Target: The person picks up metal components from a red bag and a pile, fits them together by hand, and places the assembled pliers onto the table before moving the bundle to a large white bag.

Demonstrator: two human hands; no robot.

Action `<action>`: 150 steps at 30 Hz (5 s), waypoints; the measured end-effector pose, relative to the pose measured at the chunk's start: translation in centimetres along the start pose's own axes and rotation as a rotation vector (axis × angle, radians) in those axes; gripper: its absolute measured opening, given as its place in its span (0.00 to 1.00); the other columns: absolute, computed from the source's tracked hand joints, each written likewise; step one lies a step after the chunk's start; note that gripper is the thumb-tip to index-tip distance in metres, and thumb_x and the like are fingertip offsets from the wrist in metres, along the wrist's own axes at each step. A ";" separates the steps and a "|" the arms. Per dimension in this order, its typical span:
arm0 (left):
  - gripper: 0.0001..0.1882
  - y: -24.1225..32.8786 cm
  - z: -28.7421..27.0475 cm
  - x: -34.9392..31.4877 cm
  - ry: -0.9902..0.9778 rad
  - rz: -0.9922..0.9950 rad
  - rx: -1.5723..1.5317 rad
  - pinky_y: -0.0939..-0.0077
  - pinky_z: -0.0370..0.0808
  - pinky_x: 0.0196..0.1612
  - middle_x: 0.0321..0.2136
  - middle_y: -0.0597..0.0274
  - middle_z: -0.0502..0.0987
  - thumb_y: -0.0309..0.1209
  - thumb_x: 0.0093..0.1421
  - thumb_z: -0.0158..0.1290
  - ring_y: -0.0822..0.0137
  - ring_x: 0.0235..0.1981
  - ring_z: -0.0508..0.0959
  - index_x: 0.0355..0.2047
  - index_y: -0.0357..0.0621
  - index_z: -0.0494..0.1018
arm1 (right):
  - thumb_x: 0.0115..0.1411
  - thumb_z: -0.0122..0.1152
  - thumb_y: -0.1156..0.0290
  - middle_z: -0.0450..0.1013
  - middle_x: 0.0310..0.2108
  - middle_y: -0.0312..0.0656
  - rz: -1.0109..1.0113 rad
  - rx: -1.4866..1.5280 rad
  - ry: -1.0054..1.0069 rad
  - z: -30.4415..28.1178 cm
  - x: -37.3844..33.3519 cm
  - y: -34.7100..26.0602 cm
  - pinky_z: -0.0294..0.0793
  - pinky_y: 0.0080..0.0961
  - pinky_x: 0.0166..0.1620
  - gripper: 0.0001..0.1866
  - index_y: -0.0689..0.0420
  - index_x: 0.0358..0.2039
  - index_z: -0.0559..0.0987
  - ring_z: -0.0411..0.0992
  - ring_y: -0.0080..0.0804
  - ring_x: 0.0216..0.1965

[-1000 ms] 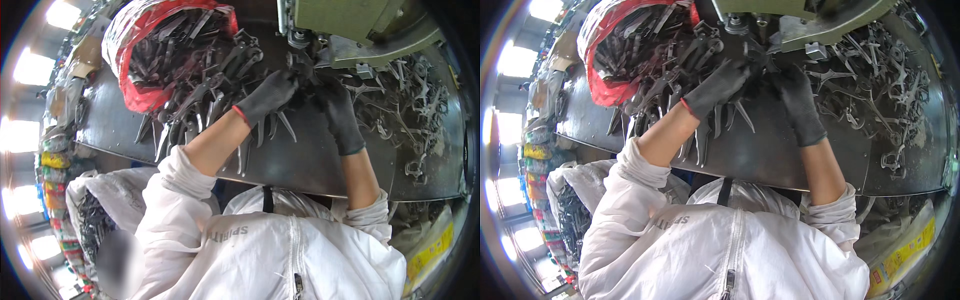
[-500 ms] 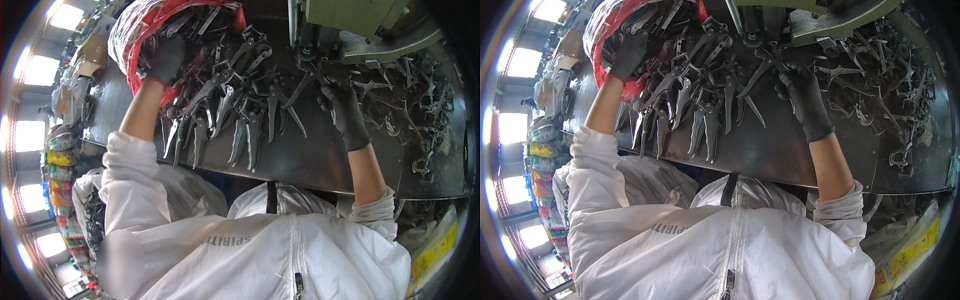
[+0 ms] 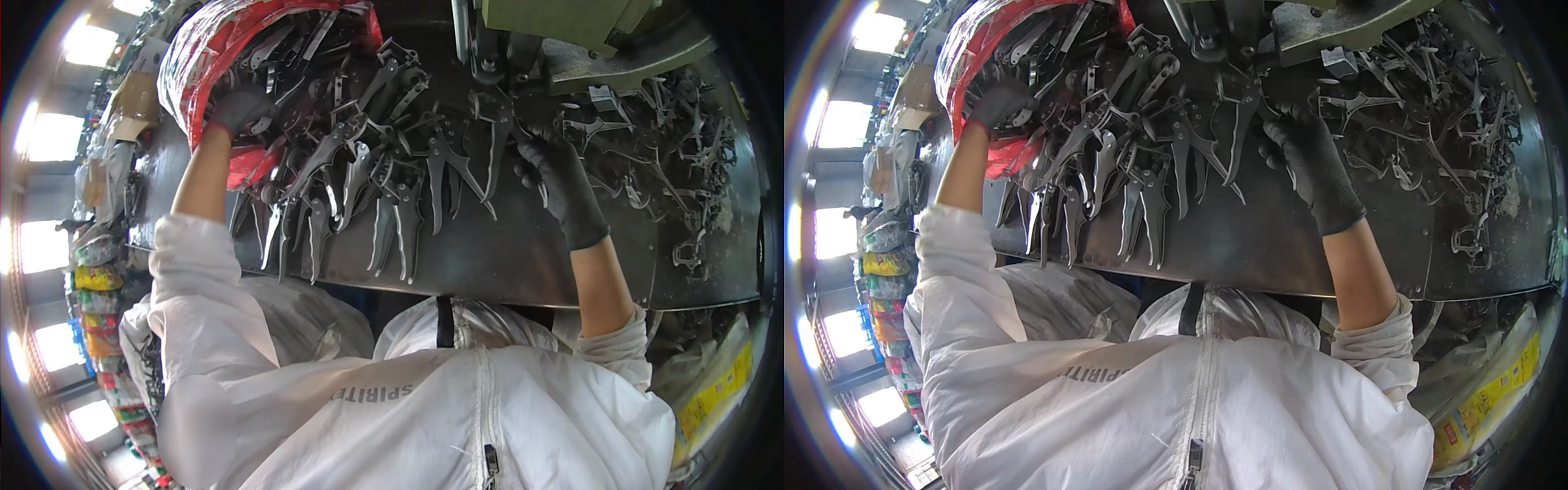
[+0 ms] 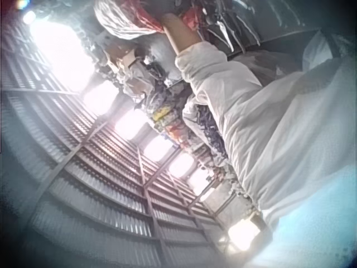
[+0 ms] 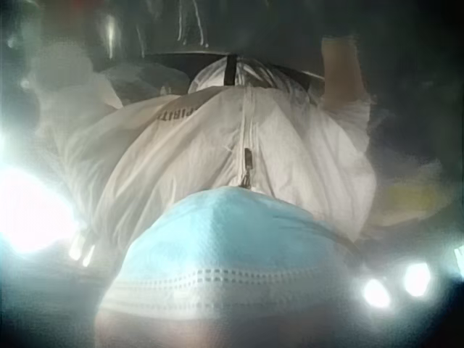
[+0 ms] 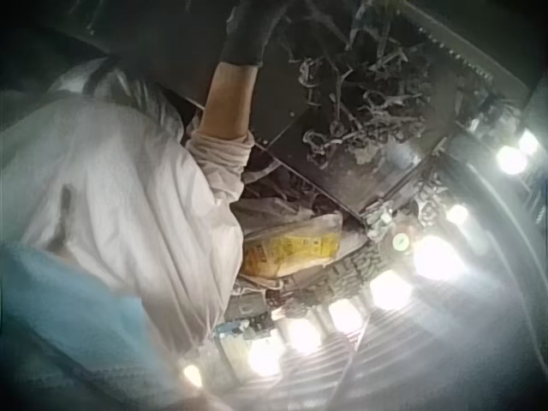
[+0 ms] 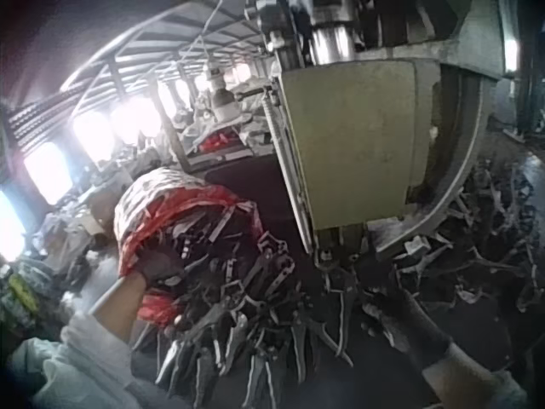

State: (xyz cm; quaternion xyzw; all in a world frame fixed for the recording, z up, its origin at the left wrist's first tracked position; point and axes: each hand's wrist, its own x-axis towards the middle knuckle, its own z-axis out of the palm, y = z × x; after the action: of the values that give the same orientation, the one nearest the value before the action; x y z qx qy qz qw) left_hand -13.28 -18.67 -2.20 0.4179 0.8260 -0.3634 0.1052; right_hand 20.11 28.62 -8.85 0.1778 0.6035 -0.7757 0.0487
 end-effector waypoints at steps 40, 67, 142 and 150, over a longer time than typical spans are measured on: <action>0.23 32.6 -17.7 8.1 0.404 -0.070 -1.784 0.74 0.80 0.44 0.44 0.54 0.80 0.42 0.75 0.47 0.67 0.39 0.83 0.57 0.34 0.71 | 0.65 0.60 0.71 0.80 0.42 0.43 -0.527 -0.361 0.037 -4.8 2.0 -1.8 0.77 0.29 0.49 0.15 0.67 0.49 0.79 0.76 0.26 0.43; 0.25 4.2 -0.3 5.0 0.198 -0.908 -0.466 0.51 0.76 0.54 0.50 0.43 0.80 0.48 0.63 0.52 0.46 0.51 0.81 0.52 0.41 0.77 | 0.70 0.57 0.69 0.74 0.33 0.37 -0.251 -0.039 -0.024 0.4 0.2 -2.7 0.72 0.20 0.28 0.11 0.62 0.47 0.77 0.73 0.22 0.26; 0.15 15.0 -19.5 8.8 0.729 -0.458 -0.678 0.52 0.79 0.46 0.39 0.39 0.81 0.36 0.66 0.49 0.41 0.44 0.82 0.40 0.36 0.79 | 0.69 0.54 0.78 0.74 0.36 0.39 -0.080 0.021 0.097 -2.4 1.0 0.0 0.76 0.22 0.29 0.15 0.66 0.55 0.72 0.74 0.26 0.28; 0.15 6.8 -8.1 15.5 0.752 -0.758 -0.232 0.51 0.80 0.46 0.47 0.45 0.81 0.32 0.65 0.48 0.41 0.45 0.83 0.49 0.44 0.77 | 0.69 0.54 0.78 0.72 0.33 0.38 -0.153 0.038 0.019 0.2 -1.6 -3.5 0.74 0.20 0.28 0.12 0.64 0.52 0.73 0.73 0.23 0.26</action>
State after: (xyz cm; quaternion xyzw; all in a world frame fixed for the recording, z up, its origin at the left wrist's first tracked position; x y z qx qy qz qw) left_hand -16.80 -0.98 -7.30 0.1776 0.9341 -0.1078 -0.2902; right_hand 20.56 29.15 -5.00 0.1397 0.6009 -0.7868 -0.0199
